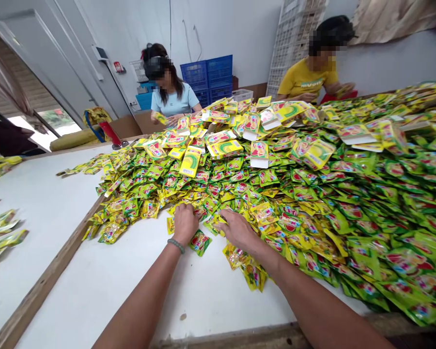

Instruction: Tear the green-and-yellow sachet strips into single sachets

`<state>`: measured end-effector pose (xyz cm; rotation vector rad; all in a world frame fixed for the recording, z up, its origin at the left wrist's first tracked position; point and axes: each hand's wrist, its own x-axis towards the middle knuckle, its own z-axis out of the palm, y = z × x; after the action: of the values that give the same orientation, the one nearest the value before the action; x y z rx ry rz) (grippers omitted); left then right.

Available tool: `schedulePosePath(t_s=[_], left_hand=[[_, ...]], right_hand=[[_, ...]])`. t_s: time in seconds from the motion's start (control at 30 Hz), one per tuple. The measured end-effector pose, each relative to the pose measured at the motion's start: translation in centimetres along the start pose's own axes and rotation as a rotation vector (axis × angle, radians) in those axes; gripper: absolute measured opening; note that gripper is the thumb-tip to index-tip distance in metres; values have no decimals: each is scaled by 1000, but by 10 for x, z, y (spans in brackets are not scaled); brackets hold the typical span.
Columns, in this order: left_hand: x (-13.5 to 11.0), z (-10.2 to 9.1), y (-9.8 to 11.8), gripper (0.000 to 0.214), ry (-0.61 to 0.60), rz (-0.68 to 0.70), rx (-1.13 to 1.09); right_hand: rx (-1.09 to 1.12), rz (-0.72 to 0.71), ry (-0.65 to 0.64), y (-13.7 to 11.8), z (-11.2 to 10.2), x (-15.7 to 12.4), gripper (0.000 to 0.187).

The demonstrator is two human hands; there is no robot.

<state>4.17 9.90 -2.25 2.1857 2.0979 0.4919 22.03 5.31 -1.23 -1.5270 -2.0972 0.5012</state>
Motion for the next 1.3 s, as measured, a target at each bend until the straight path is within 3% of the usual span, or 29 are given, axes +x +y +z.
schedulePosePath(t_s=[0.1, 0.3, 0.4, 0.63, 0.73, 0.83, 1.0, 1.13, 1.3], left_hand=[[1, -1, -1, 16, -39, -53, -198], [-27, -32, 0, 39, -301, -230, -1148], [-44, -37, 2, 37, -372, -293, -1304], [-58, -18, -1, 34, -438, -275, -1288], [-58, -21, 0, 32, -475, -267, -1411], [-58, -27, 2, 25, -473, -267, -1493], [-55, -28, 4, 31, -439, -196, -1346], [-53, -23, 5, 37, -424, -146, -1311], [-48, -23, 8, 44, -446, -143, -1192]], right_hand=[[114, 80, 22, 2, -2, 3, 9], [604, 127, 76, 4, -1, 9, 15], [876, 114, 20, 0, 2, 10, 21], [967, 112, -60, -6, 7, 7, 27], [862, 132, -94, -8, 11, 5, 24], [721, 146, -49, -9, 15, 3, 17], [788, 139, -43, -9, 15, 3, 17], [933, 205, -189, -12, 10, 1, 31], [986, 296, -307, -19, 0, -2, 35]])
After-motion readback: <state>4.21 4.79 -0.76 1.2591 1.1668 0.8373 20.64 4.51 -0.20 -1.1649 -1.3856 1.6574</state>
